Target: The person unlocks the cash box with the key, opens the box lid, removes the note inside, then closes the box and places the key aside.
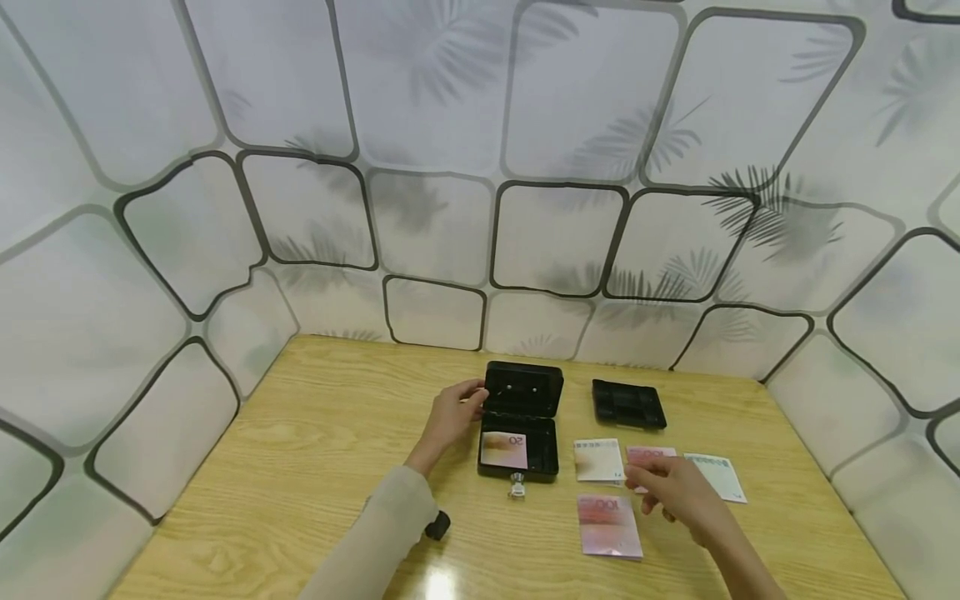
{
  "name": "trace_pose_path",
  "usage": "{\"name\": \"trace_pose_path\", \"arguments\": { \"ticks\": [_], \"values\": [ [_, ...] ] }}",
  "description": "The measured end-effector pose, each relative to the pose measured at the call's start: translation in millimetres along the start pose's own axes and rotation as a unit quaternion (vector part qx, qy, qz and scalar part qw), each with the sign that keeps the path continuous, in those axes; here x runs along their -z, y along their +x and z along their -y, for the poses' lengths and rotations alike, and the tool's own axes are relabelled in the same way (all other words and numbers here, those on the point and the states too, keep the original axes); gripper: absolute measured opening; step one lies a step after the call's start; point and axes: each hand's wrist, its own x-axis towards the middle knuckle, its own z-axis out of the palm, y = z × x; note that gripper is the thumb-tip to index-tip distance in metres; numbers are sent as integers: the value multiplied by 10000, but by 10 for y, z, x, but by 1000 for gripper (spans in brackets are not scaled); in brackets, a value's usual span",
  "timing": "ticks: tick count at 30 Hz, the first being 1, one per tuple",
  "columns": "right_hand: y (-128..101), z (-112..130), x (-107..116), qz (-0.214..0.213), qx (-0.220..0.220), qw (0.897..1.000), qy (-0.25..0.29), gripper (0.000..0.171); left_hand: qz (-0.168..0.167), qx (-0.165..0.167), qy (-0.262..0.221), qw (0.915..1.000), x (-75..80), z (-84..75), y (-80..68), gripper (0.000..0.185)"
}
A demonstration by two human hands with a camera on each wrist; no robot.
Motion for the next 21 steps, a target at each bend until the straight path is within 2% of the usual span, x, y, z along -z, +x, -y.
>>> {"name": "trace_pose_path", "arguments": {
  "ticks": [8, 12, 21],
  "values": [
    [118, 231, -159, 341, 170, 9986, 357, 36, 35, 93, 78, 9999, 5, 17, 9, 31],
    [193, 334, -279, 482, 317, 9972, 467, 37, 21, 12, 53, 10000, 5, 16, 9, 31],
    [321, 493, -569, 508, 300, 9962, 648, 41, 18, 22, 24, 10000, 2, -1, 9, 29]
  ]
}}
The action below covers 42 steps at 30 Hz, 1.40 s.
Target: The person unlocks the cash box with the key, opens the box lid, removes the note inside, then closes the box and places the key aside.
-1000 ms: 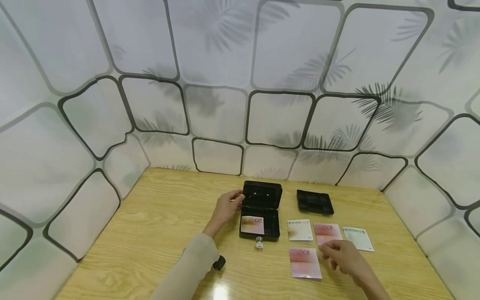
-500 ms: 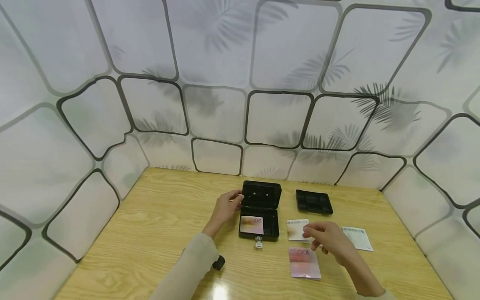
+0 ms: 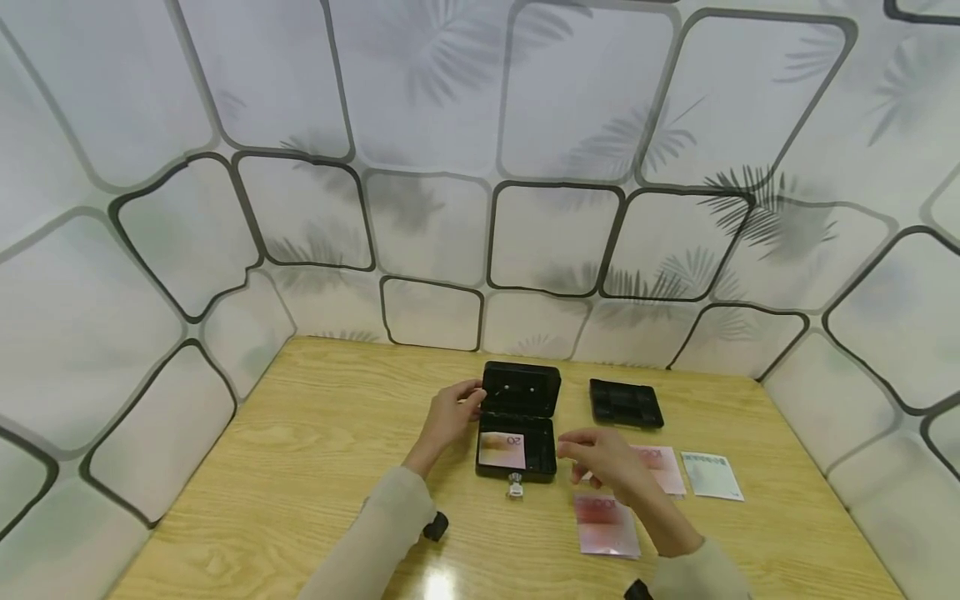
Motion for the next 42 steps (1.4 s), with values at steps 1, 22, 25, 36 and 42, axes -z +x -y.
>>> {"name": "trace_pose_path", "arguments": {
  "ticks": [1, 22, 25, 36, 42],
  "values": [
    [9, 10, -28, 6, 15, 10000, 2, 40, 6, -7, 17, 10000, -1, 3, -1, 29],
    [265, 46, -417, 518, -245, 9983, 132, 47, -2, 82, 113, 9999, 2, -13, 10, 31],
    [277, 48, -427, 570, -276, 9979, 147, 48, 12, 121, 105, 9999, -1, -8, 9, 31],
    [325, 68, -426, 742, -471, 9949, 498, 48, 0, 120, 11, 9999, -2, -12, 3, 31],
    [343, 63, -444, 834, -510, 9914, 866, 47, -18, 114, -17, 9999, 2, -1, 10, 31]
  ]
}}
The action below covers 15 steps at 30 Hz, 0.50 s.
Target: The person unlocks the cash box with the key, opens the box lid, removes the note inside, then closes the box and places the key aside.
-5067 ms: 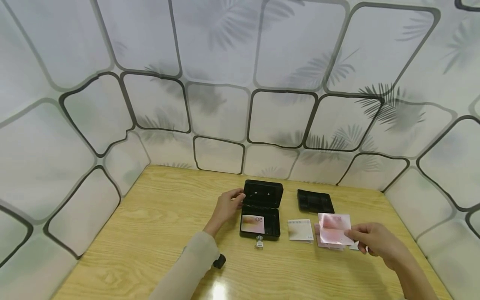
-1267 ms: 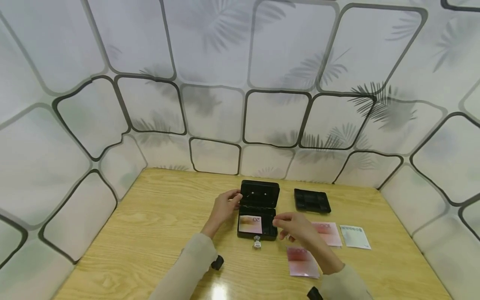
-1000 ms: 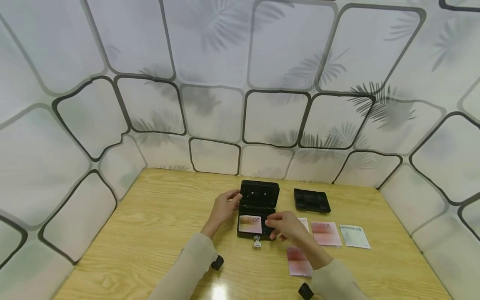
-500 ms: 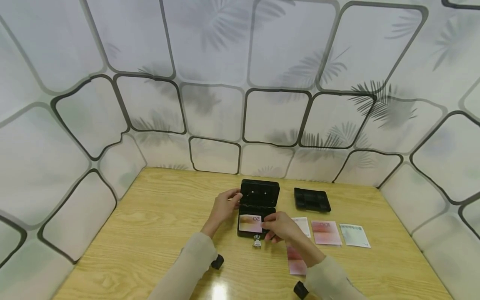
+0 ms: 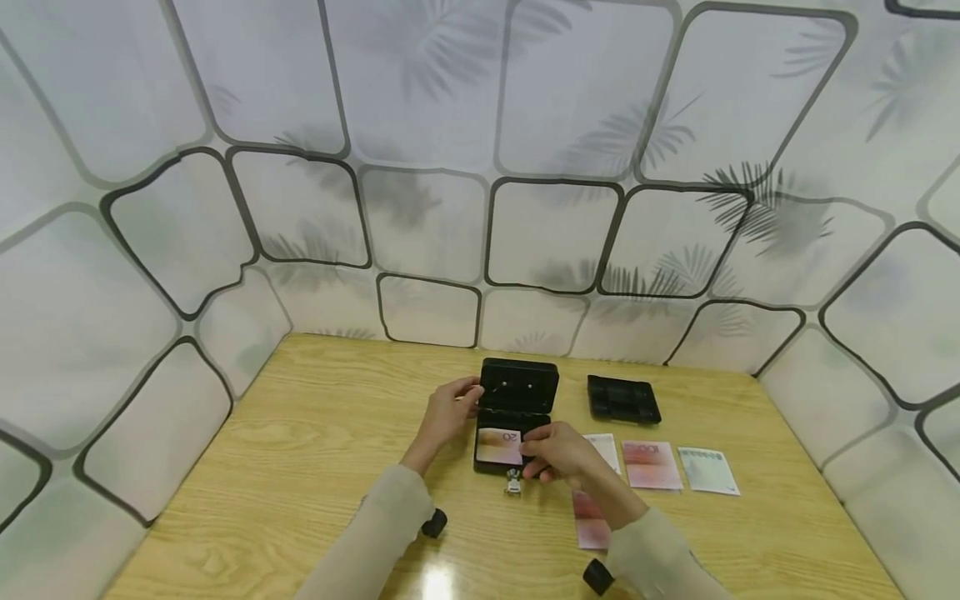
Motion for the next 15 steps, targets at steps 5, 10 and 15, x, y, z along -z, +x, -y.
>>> {"name": "trace_pose_path", "arguments": {
  "ticks": [5, 10, 15],
  "values": [
    [8, -9, -3, 110, 35, 9995, 290, 50, -15, 18, 20, 10000, 8, -1, 2, 30],
    [29, -10, -28, -28, 95, 9991, 410, 55, -2, -12, -10, 10000, 11, 5, -4, 31],
    [61, -14, -55, -222, 62, 9988, 422, 47, 16, -53, -25, 10000, 12, 0, -18, 32]
  ]
}}
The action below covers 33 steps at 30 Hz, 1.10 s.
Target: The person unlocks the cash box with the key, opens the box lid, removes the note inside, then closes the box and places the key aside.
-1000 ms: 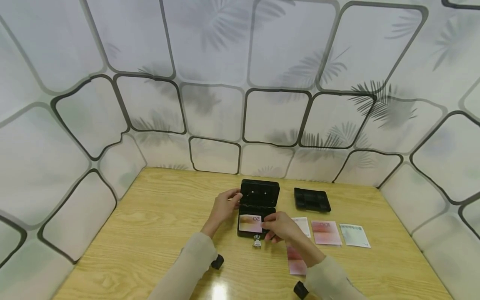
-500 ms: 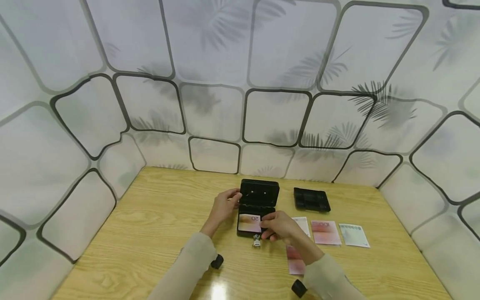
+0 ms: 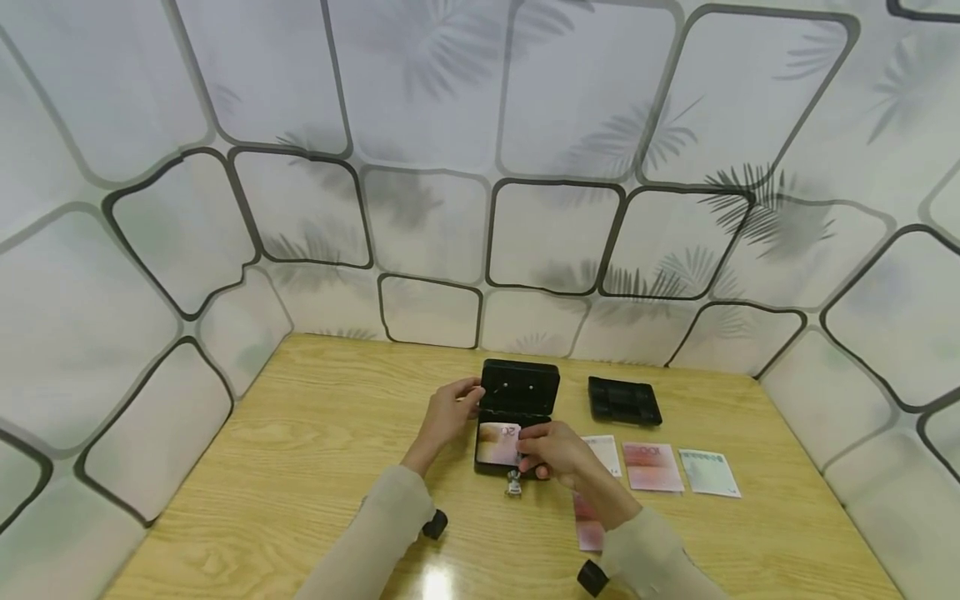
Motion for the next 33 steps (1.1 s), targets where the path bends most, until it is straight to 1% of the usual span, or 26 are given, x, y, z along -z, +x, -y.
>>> {"name": "trace_pose_path", "arguments": {
  "ticks": [3, 10, 12, 16, 19, 26, 29, 33],
  "values": [
    [10, -13, -3, -66, -8, 10000, -18, 41, -15, -43, -7, 10000, -5, -9, -6, 32],
    [37, -43, -4, -112, 118, 9996, -245, 37, -3, -62, 1, 10000, -3, -12, -10, 31],
    [43, -42, -8, -87, 164, 9991, -378, 31, 6, -30, 20, 10000, -2, -5, -7, 32],
    [64, -44, -12, -39, 219, 9976, -663, 15, 18, -77, 67, 9999, 0, 4, -4, 32],
    [78, -50, -12, -14, 239, 9963, -820, 10, 17, -58, 40, 10000, -3, 0, -8, 31],
    [88, -50, -13, 46, 206, 9964, -825, 11, 25, 48, 16, 10000, -7, 4, -2, 31],
    [89, -44, -21, -16, 235, 9960, -859, 12, 30, 111, -31, 9999, -7, 10, 11, 31],
    [89, -37, -31, -197, 234, 9946, -995, 11, 53, 57, -44, 10000, -6, 14, 19, 31]
  ]
}}
